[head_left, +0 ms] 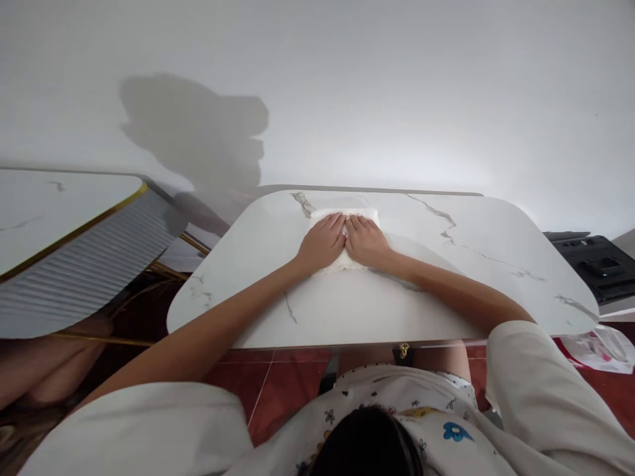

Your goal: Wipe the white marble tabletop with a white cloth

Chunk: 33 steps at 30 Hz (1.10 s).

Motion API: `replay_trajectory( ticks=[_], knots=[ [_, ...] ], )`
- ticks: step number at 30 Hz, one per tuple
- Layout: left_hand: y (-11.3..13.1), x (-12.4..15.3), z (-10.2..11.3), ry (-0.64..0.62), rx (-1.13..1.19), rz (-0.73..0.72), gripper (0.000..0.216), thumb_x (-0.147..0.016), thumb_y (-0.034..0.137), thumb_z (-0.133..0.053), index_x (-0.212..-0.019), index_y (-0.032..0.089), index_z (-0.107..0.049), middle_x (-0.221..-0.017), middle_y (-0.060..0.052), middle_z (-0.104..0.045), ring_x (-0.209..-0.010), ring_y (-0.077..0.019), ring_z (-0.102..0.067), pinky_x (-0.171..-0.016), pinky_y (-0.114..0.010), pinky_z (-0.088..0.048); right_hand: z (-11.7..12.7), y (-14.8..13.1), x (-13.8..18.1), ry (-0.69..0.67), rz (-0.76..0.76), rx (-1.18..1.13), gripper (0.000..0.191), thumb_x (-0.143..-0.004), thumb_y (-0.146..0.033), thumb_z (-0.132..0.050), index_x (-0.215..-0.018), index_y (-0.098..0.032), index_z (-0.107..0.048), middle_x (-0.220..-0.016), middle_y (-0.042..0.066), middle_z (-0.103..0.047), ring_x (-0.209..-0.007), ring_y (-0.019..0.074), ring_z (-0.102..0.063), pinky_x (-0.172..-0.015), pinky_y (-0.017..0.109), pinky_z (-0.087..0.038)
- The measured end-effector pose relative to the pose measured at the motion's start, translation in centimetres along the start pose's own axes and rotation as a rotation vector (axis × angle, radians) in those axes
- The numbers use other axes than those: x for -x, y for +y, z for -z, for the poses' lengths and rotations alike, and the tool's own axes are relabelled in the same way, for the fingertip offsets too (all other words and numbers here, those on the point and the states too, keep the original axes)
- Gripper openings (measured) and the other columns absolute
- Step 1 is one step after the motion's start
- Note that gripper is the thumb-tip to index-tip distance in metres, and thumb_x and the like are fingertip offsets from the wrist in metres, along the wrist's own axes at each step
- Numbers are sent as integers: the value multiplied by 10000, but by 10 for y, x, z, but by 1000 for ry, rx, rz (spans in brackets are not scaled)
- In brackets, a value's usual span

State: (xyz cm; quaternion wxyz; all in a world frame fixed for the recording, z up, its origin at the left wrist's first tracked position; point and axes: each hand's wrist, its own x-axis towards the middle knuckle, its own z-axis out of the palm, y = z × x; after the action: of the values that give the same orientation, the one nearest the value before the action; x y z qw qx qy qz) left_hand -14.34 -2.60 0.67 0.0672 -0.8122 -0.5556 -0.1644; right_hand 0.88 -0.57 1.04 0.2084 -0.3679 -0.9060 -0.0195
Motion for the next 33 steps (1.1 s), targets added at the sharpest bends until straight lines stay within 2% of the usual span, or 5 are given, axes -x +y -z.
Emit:
replay_trajectory(
  ticks=[8, 15, 20, 24, 33],
  knots=[
    [27, 80, 30, -55, -59, 138, 557, -906, 285, -224, -1401, 74, -368, -1471, -125, -392, -1382, -245, -323, -1160, -426, -265, 17, -57, 43, 6, 149, -24, 493, -913, -237, -348, -1311, 23, -475, -1347, 241, -506, -1264, 342, -446, -1054, 527, -347],
    [67, 112, 39, -77, -66, 189, 566, -893, 280, -265, -1395, 41, -367, -1474, -169, -375, -1387, -273, -312, -1153, -441, -270, 37, -66, 80, -39, 224, -16, 528, -910, -257, -353, -1305, 75, -467, -1365, 267, -479, -1272, 350, -441, -1060, 489, -351],
    [94, 102, 33, -66, -37, 156, 559, -893, 286, -281, -1409, 84, -356, -1480, -132, -378, -1390, -260, -309, -1151, -443, -277, 50, -49, 103, -39, 204, 7, 524, -908, -245, -343, -1311, 67, -467, -1365, 260, -484, -1276, 334, -444, -1071, 472, -345],
    [105, 81, 26, -84, -14, 132, 556, -897, 279, -282, -1394, 50, -379, -1474, -149, -383, -1386, -257, -318, -1154, -428, -276, 57, -30, 110, -45, 153, 50, 517, -903, -238, -350, -1308, 56, -478, -1348, 242, -510, -1267, 312, -465, -1080, 439, -346],
    [87, 13, 5, -18, 37, 110, 523, -884, 241, -312, -1355, 49, -436, -1432, -143, -446, -1356, -246, -367, -1147, -406, -289, 51, 22, 66, -100, 73, 61, 496, -902, -213, -344, -1325, 8, -479, -1360, 179, -521, -1286, 260, -449, -1094, 377, -337]
  ],
)
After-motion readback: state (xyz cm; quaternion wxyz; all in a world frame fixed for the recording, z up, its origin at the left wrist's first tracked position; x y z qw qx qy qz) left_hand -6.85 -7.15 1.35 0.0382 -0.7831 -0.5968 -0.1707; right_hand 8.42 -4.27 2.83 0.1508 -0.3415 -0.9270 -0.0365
